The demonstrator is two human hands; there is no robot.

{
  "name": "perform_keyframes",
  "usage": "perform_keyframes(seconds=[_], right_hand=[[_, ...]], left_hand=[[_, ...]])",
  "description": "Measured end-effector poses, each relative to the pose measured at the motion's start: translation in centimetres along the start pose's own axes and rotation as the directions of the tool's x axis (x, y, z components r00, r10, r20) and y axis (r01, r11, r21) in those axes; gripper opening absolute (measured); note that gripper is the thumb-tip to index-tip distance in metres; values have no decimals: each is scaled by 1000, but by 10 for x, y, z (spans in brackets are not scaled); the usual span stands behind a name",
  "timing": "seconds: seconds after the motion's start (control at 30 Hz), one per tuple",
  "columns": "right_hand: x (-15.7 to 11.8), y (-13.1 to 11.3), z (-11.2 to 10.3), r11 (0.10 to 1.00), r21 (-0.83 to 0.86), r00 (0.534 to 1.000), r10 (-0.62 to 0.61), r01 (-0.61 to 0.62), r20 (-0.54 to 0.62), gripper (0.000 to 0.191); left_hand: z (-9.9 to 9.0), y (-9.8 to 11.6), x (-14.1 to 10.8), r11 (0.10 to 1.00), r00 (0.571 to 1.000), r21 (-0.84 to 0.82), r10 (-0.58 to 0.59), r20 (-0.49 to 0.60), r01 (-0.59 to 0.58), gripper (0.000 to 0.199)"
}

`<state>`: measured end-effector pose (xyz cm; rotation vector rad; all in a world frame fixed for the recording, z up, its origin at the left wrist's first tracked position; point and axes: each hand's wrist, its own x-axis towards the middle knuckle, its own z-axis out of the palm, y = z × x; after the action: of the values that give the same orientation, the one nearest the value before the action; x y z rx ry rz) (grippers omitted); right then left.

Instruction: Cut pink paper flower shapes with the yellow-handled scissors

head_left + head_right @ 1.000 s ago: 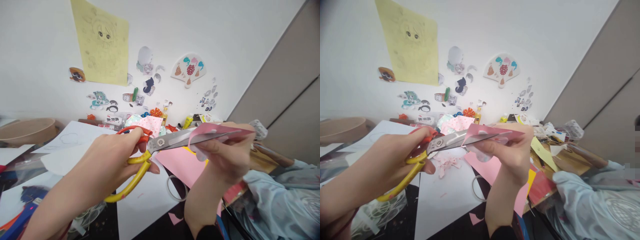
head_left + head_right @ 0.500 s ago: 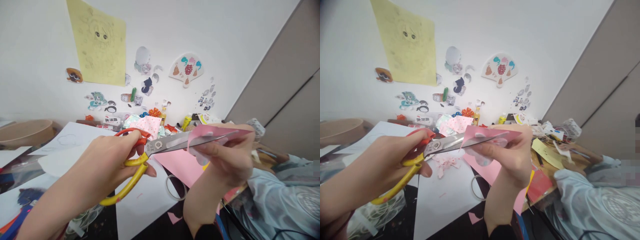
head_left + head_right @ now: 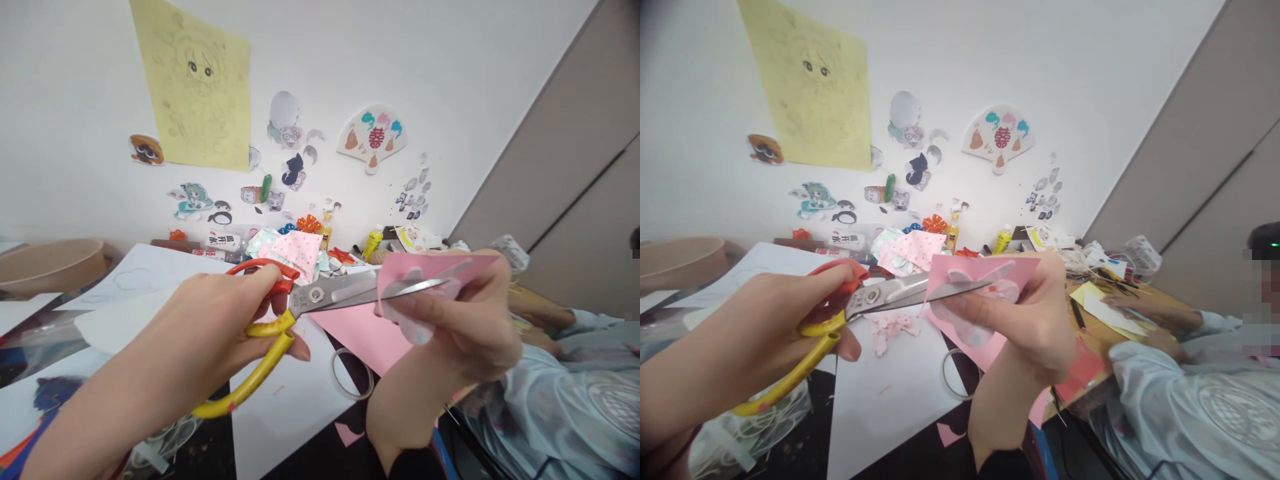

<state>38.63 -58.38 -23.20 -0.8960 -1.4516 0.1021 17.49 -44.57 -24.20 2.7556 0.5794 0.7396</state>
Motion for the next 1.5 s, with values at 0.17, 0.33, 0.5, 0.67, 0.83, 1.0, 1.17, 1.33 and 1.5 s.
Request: perform_keyframes(seconds=[0.17,0.33,0.5,0.67,0.83,1.0,1.17,1.33,1.5], right_hand=[[-4,2,-4,999,-16,999,30,-30,-15,15],[-9,3,-9,995,-79,997,65,-68,-36,15],[-7,-3,-5,992,-62,993,104,-107,-56,18],[-6,-5,-3,992,-47,991,111,-115,-67,18],[-6,-3,-4,993,-52,993,100,-102,-56,19],[-6,2,0,995,-74,995,56,-62,-77,25],[-2,5,7,996,-84,986,-10,-4,-169,27],[5,8,15,997,8,978,-72,75,-195,34],[8,13,25,994,43,957,-83,98,-277,26]], left_hand=[[1,-3,-3,995,995,-18,96,-35,-96,14],[3,-6,-4,991,990,12,133,-41,-132,14],[3,-8,-4,989,989,36,144,-44,-142,11],[2,-8,-6,990,990,42,137,-24,-136,11],[2,-7,-4,993,992,25,120,-45,-119,13],[4,-5,-1,999,998,-13,29,-57,-30,16],[7,-2,3,994,996,65,-82,-46,85,26],[13,-2,6,997,995,42,-58,-81,62,27],[6,-13,2,995,986,-24,-97,-139,94,26]])
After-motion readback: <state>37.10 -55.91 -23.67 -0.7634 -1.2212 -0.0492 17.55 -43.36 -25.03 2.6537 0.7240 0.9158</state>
